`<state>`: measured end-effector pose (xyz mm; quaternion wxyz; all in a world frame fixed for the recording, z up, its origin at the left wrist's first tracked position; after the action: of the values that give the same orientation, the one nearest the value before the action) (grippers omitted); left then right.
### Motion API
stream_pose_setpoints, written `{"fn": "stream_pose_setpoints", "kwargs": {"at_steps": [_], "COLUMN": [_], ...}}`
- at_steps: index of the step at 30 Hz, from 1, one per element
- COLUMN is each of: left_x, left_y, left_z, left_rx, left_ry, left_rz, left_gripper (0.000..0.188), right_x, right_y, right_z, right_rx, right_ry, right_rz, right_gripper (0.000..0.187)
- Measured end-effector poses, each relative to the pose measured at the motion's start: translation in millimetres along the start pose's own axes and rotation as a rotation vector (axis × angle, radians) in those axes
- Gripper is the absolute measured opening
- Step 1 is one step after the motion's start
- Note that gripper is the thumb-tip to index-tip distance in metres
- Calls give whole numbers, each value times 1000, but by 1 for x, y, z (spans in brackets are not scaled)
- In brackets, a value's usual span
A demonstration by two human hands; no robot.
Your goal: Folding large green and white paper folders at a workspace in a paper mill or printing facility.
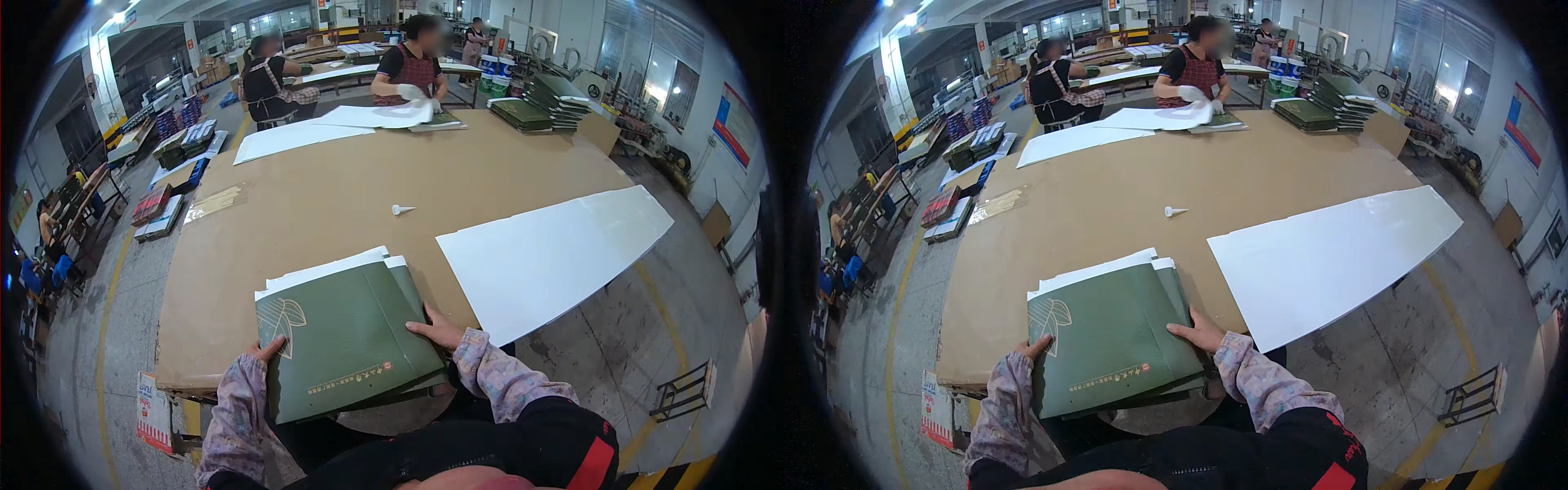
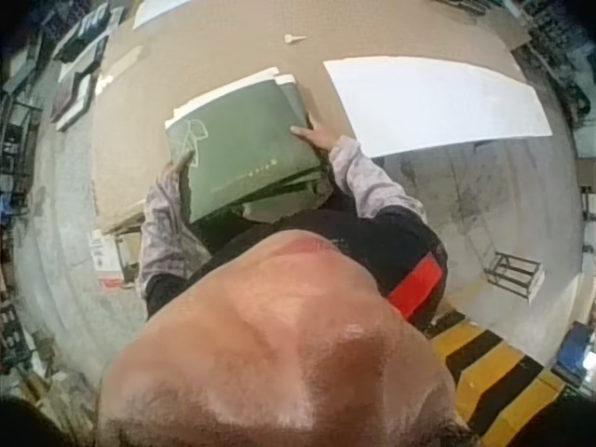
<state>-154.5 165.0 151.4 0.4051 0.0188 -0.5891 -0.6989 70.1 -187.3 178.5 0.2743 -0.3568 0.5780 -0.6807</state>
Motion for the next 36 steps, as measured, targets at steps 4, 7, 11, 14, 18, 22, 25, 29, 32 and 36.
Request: {"fn": "stream_pose_setpoints", "kwargs": {"at_steps": [4, 7, 11, 14, 18, 22, 25, 29, 32, 36], "left_x": [-4, 5, 7, 12, 2, 25, 30, 32, 63, 76], "left_y": [-23, -29, -36, -40, -78, -60, -43, 8, 82, 121], "left_z": [-11, -15, -27, -30, -22, -35, -19, 14, 20, 28], "left_rx": [116, 156, 295, 295, 324, 354, 314, 368, 524, 645], "left_ry": [-66, -29, -111, -109, -56, 15, 44, 129, 159, -6], "left_rz": [17, -102, -192, -249, -271, -263, -319, -618, -830, -966], "left_gripper": [62, 56, 52, 56, 57, 60, 63, 60, 53, 51], "right_x": [1, -11, -8, -3, 3, 9, 15, 1, -5, -4], "right_y": [2, 15, 22, 16, 5, 8, -26, -74, -119, -159], "right_z": [12, 15, 21, 20, 7, 15, 8, 12, 23, 30], "right_rx": [70, -55, -85, -214, -285, -200, -191, -159, -133, -130], "right_ry": [67, 12, 94, 72, 3, -6, 13, 35, 83, 62], "right_rz": [28, 8, 0, -66, -184, -159, -65, 269, 495, 595], "right_gripper": [82, 79, 76, 73, 69, 72, 74, 71, 71, 75]}}
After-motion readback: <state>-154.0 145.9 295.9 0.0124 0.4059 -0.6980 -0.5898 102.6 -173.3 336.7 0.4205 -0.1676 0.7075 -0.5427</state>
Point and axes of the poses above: each hand's wrist, its own x-axis away from the middle knuckle, its own z-axis out of the back of the hand, y = z × x, the point moved 6 cm from there along -x, towards the middle knuckle, and after that the axes turned 1 degree about -y, right-handed, at the moved point
